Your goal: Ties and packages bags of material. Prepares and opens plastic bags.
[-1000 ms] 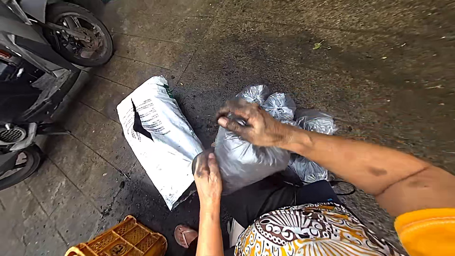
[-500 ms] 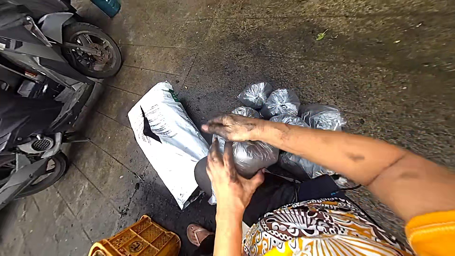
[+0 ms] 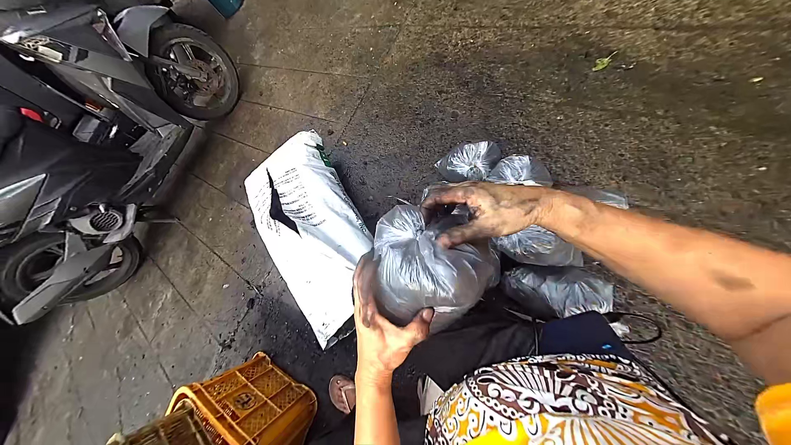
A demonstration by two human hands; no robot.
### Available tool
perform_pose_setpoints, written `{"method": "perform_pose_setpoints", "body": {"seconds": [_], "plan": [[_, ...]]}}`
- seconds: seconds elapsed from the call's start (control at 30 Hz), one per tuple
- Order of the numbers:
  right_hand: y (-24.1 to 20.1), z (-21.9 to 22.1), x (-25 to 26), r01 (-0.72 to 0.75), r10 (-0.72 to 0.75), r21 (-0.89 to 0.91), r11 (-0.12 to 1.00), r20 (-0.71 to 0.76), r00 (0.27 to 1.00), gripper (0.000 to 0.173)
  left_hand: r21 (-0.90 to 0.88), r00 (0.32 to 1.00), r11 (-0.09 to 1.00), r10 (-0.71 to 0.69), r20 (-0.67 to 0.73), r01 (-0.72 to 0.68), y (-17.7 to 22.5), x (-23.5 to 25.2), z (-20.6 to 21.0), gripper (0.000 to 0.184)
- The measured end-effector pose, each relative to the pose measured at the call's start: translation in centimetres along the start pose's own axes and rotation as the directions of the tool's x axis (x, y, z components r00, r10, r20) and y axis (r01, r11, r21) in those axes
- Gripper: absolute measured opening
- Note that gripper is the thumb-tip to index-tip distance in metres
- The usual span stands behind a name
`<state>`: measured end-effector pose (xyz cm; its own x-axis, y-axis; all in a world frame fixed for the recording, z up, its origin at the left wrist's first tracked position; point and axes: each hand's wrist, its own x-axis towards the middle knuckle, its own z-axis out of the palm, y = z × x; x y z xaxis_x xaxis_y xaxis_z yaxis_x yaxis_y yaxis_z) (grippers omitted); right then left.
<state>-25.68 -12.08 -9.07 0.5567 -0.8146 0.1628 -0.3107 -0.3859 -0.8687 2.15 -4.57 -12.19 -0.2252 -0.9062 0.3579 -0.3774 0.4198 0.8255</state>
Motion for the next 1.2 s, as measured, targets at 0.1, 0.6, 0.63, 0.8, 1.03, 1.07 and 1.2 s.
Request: {"method": "perform_pose_setpoints", "body": {"seconds": [0.1,0.6,0.63,0.8,1.03,1.07,1.2], "plan": [[-3.5,0.1,0.9,0.048,-0.039,-0.158,0.986,0.06,0.997,0.048,-0.054,1.0,0.999,0.0,-0.01,-0.001,0.0,-0.5,-1.0,0.112],[-2.7,-2.5,2.2,0.121,-0.071,-0.108,0.987,0.383,0.921,0.027,-0.054,0.99,0.999,0.007,0.139,0.0,-0.1,0.5,-0.8,0.102],[-2.6,-2.6,1.9,0.111,-0.067,-0.097,0.989,0.376,0.924,0.029,-0.045,0.989,0.999,0.005,0.151,0.002,0.0,0.7,-0.7,0.101],[-1.5,-2.8,0.2,0.165,-0.126,-0.113,0.98,0.289,0.949,0.023,-0.09,0.965,0.996,0.005,0.261,0.02,1.2,2.1,-0.2,0.101],[-0.3,-13.4,-3.9,-0.026,0.053,-0.278,0.96,0.091,0.994,0.018,-0.002,0.991,0.997,-0.072,0.116,0.072,0.1,5.0,-2.5,0.093],[0.1,-15.4,-5.0,-0.091,0.112,-0.343,0.935,0.042,0.993,0.016,0.006,0.99,0.994,-0.109,0.092,0.109,-0.5,4.8,-2.8,0.087],[3.7,-21.2,-9.0,-0.436,0.388,-0.486,0.757,-0.202,0.899,0.011,0.061,0.959,0.958,-0.282,0.013,0.281,-2.4,2.6,-3.1,0.058]]}}
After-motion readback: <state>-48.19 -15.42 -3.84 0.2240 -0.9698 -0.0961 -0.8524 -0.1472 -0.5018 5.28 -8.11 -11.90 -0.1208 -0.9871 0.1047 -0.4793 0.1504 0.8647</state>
